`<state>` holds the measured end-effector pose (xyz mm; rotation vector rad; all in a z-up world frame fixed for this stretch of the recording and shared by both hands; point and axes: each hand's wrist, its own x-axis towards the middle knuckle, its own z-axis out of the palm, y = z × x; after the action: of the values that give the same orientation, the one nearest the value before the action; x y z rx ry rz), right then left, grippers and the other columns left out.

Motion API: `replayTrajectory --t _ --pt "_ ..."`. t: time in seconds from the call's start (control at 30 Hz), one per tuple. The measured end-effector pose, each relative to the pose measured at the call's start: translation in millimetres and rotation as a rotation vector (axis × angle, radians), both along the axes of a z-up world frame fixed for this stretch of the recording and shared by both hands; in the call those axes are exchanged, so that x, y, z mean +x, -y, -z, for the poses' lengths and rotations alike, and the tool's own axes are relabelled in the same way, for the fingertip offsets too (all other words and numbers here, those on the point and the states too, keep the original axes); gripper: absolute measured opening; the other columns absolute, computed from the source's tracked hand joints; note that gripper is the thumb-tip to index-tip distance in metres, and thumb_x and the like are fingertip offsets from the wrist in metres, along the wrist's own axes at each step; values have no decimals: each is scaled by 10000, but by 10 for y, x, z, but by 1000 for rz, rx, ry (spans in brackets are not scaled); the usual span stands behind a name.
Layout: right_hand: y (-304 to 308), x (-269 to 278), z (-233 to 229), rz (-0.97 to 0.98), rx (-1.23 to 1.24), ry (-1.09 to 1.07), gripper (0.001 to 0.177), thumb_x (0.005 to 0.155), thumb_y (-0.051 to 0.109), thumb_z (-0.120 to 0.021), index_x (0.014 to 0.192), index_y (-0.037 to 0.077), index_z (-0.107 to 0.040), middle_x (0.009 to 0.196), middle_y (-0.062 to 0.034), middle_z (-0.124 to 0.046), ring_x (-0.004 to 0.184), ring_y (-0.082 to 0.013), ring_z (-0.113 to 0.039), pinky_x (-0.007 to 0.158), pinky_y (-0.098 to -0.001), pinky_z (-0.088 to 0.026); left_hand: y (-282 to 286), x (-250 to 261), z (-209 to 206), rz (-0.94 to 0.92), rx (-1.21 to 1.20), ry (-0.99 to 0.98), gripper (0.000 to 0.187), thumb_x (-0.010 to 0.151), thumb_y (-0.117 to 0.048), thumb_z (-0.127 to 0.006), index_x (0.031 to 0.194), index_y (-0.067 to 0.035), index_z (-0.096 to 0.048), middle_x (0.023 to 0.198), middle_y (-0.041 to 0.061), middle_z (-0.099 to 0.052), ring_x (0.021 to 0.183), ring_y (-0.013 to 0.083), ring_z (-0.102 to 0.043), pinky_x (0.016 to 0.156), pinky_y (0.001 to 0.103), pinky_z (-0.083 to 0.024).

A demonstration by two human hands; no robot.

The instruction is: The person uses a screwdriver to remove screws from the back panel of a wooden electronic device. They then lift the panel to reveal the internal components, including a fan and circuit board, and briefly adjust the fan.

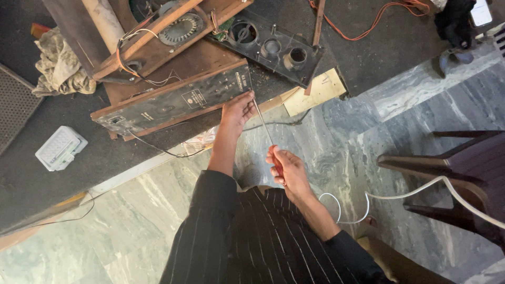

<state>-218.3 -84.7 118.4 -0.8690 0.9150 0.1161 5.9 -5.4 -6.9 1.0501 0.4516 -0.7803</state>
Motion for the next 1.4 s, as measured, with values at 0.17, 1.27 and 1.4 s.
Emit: replayTrajectory --t 0.17,1.27,1.4 --pt "-21 3 -6 -27 -127 58 331 912 286 -753 1081 48 -597 913 -37 -615 589 -76 -504 407 -215 -324 -21 -4 -59 14 21 14 219 886 -162 -785 1075 -53 -773 867 -33 -717 745 60 -652 749 237 -611" --pt "-192 -21 -68 -104 -166 -55 245 991 293 -583 1062 59 -598 829 -40 -604 511 -72 -484 383 -227 -323 -105 4 -158 64 10 25 220 923 -275 -745 1018 -79 -776 872 -36 -708 753 71 -657 733 257 -599" --pt "-209 -69 -26 -129 -188 -72 250 988 303 -591 1044 60 -614 820 -37 -605 500 -74 -478 378 -229 -325 -67 21 -148 70 61 11 212 890 -309 -783 976 -115 -786 821 -57 -674 718 61 -630 668 238 -568"
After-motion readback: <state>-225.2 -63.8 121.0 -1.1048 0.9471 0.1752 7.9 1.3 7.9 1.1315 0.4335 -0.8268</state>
